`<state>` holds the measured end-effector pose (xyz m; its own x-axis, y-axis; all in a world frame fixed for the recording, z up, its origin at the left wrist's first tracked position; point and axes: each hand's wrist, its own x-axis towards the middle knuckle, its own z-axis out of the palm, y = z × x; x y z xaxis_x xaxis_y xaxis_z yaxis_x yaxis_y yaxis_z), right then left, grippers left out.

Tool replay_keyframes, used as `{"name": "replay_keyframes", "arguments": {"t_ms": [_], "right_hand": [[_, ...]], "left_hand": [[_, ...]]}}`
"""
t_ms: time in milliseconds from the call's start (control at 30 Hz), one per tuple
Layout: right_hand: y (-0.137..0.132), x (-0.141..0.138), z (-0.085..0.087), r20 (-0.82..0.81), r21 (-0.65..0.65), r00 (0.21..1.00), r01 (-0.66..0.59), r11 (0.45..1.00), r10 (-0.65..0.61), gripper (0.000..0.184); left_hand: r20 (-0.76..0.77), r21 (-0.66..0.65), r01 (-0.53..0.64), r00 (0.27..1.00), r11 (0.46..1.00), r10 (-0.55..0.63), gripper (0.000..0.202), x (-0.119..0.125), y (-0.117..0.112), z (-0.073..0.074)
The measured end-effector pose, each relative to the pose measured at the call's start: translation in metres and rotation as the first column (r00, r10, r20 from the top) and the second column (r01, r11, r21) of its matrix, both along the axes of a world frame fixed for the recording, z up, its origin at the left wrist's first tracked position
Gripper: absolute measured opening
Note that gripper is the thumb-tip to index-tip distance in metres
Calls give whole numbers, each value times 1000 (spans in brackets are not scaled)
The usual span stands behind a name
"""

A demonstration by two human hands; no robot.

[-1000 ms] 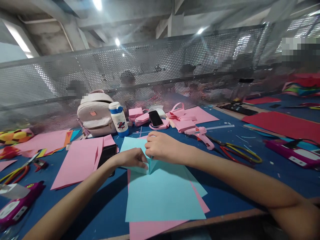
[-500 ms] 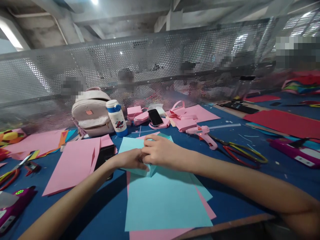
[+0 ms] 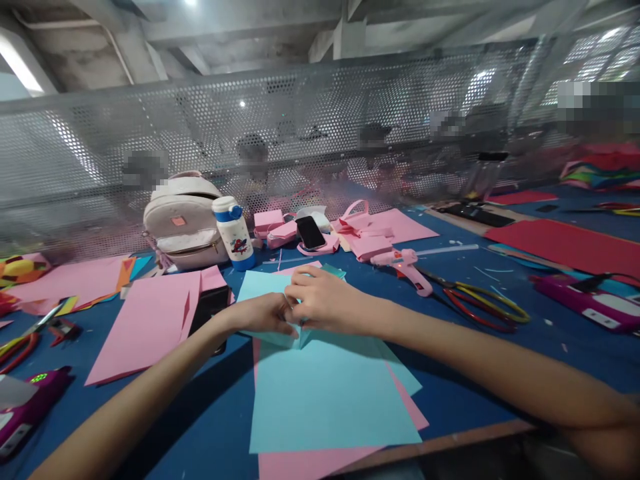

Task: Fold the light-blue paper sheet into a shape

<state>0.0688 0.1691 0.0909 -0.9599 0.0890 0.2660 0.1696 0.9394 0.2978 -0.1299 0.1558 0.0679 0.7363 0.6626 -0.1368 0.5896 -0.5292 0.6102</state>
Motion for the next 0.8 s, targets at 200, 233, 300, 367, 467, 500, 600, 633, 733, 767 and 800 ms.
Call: {"name": "replay_keyframes", "arguments": {"t_ms": [200, 233, 300, 367, 467, 500, 600, 633, 733, 767, 800], "right_hand": [[14, 6, 9, -117, -92, 987, 97, 991, -107, 8], [18, 8, 10, -176, -135, 976, 104, 985, -127, 8], [27, 11, 12, -318, -229, 931, 106, 968, -178, 8], [34, 13, 12, -450, -305, 864, 90, 948, -227, 7], [39, 14, 12, -568, -395, 779, 26, 918, -267, 6], [40, 14, 12, -588, -416, 763, 0, 909, -270, 6], [40, 15, 13, -620, -438, 741, -52, 898, -259, 7], [40, 15, 13, -624, -435, 740, -60, 898, -253, 7], [41, 16, 12, -622, -421, 746, -61, 905, -239, 7], [41, 16, 12, -619, -414, 749, -56, 909, -236, 7], [41, 16, 11, -617, -407, 752, -49, 912, -234, 7]], "left_hand": [[102, 339, -235, 972, 911, 213, 16, -8, -2, 25], [156, 448, -296, 955, 844, 252, 21, -8, -2, 29], [280, 663, -398, 917, 634, 283, 33, -8, -2, 33], [355, 796, -438, 897, 417, 265, 51, -4, -3, 31], [338, 860, -409, 905, 304, 260, 75, 3, -2, 19], [321, 868, -394, 910, 302, 263, 79, 4, -1, 14], [281, 868, -364, 921, 337, 271, 77, 4, 4, 2], [269, 868, -355, 924, 348, 272, 74, 3, 6, 0], [221, 884, -308, 938, 353, 266, 67, -2, 11, -3], [205, 891, -291, 942, 347, 264, 66, -3, 11, -4], [190, 898, -275, 946, 342, 262, 65, -4, 12, -4]]}}
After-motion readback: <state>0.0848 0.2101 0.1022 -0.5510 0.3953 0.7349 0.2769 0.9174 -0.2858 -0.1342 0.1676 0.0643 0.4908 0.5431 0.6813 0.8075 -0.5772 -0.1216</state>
